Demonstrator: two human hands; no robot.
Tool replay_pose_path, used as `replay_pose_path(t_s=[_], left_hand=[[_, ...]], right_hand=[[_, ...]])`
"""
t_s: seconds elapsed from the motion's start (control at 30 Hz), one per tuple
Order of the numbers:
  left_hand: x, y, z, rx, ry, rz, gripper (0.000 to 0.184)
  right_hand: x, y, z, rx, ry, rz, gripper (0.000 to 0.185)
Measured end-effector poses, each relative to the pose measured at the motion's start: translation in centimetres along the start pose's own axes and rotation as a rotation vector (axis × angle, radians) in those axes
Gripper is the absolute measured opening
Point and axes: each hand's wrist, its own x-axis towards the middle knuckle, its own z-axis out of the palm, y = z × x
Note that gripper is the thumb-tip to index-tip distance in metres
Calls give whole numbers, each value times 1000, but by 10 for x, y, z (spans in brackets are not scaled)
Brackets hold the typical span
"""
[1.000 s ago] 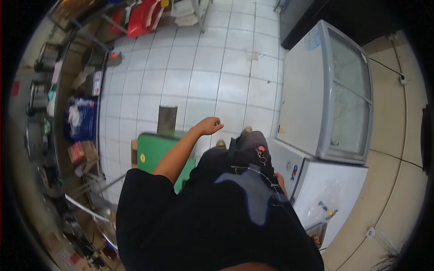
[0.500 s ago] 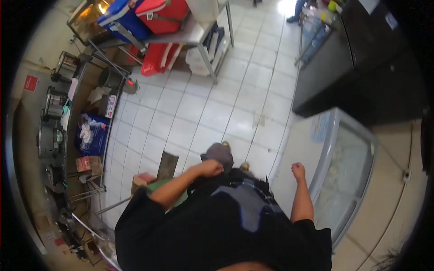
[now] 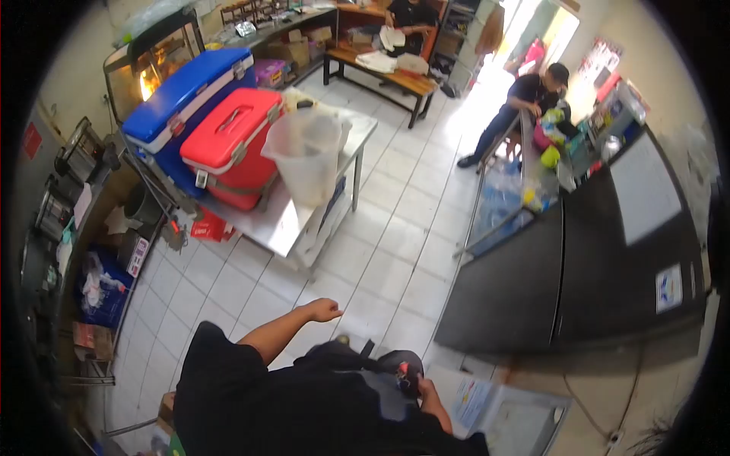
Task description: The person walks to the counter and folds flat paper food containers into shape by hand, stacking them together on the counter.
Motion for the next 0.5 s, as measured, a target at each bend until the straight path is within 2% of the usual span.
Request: replay_pose_path(t_s=[0.03, 0.07, 0.13, 0.17, 0.23, 0.33, 0.37, 0.4, 0.43, 0.47, 0.5], left_hand=[[25, -6, -22, 46, -40, -35, 50], [52, -14, -38, 59, -39, -55, 50], [114, -30, -60, 62, -39, -74, 52], [142, -38, -68, 76, -34, -123, 53], [195, -37, -78, -20, -109, -440, 56], [266, -30, -55, 59, -286, -713, 64], [267, 7, -68, 98, -340, -723, 73], [287, 9, -52, 37, -379, -710, 78], [291, 39, -63, 109, -404, -606, 75], [302, 60, -72, 307, -231, -511, 71], [323, 66, -88, 311, -144, -494, 54]], right_hand=[[0, -25, -26, 21, -100, -264, 44], [8, -50, -39, 67, -100, -375, 44], [-5, -107, -74, 128, -242, -525, 44], [-18, -141, -83, -39, -187, -632, 43], [-6, -196, -91, 296, -211, -728, 37], [40, -305, -152, 36, -49, -767, 34], [67, -353, -173, -8, -22, -758, 35], [91, -378, -193, -55, -5, -719, 36], [118, -409, -206, -97, 0, -686, 37], [201, -418, -211, -23, 73, -816, 24], [197, -468, -237, 100, -59, -718, 22]])
